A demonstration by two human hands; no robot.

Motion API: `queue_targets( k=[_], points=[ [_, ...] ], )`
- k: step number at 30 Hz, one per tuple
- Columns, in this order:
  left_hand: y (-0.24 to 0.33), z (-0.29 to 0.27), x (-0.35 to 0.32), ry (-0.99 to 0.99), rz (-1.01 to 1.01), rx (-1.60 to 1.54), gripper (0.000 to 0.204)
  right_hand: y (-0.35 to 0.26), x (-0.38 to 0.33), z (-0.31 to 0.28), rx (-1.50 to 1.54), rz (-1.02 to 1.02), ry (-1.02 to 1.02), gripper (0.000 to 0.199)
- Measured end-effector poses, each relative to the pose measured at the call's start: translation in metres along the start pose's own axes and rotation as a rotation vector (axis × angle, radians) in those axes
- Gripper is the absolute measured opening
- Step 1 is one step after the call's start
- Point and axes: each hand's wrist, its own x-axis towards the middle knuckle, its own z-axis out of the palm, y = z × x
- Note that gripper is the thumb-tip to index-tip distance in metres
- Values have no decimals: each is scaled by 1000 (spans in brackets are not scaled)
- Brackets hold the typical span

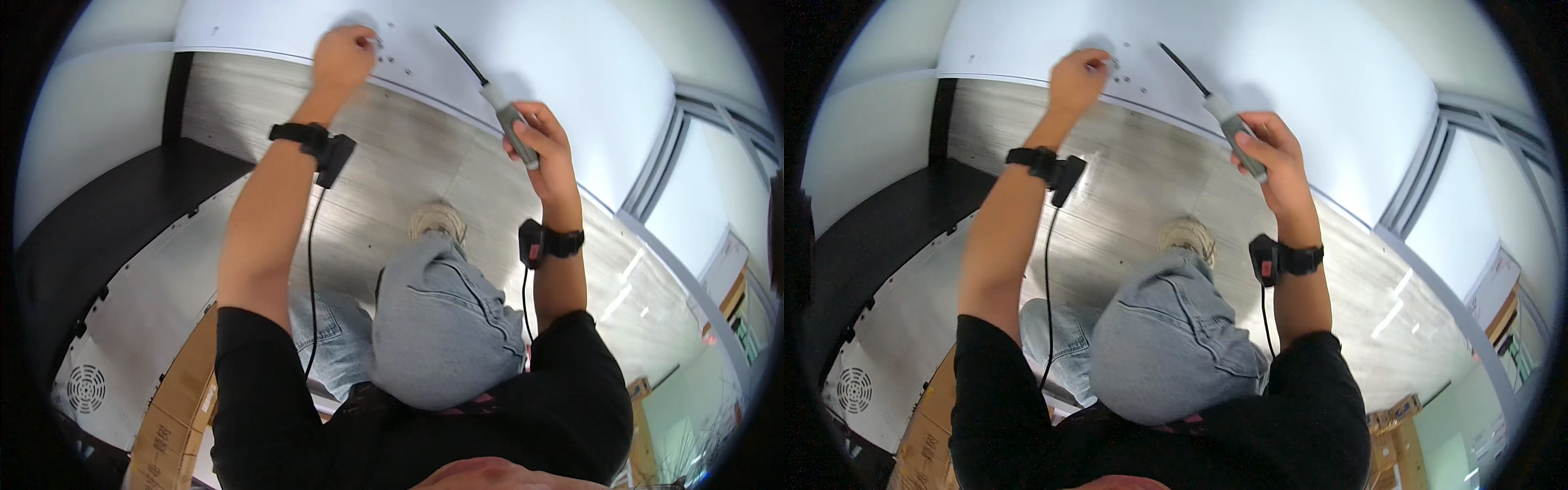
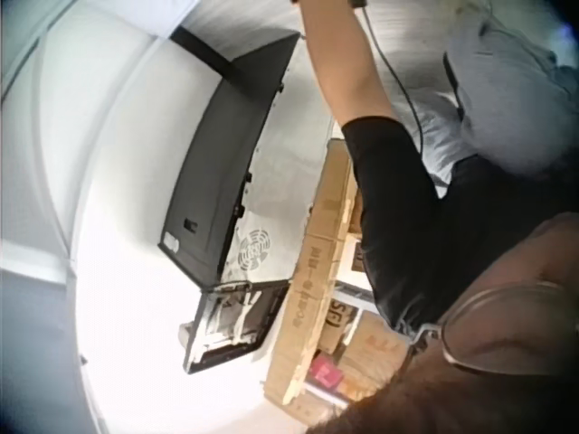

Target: The person uses a screwdriver to fasten screws into the back panel of a large electronic device. They repeatedly insert and tighten screws along the edge of the metal casing.

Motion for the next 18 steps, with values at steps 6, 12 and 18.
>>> queue_targets(
  k=[6,12,18],
  points=[
    [4,-48,-42,77,-137,-239,15,-5,-8,30,-115,16,-137,26],
    [-12,-151,-127,76,-515,-908,26,-12,-2,144,-316,51,-451,28],
    [-1,-291,-248,414,-466,-1235,32,-46,-55,289,-605,-36,-869,22]
  ],
)
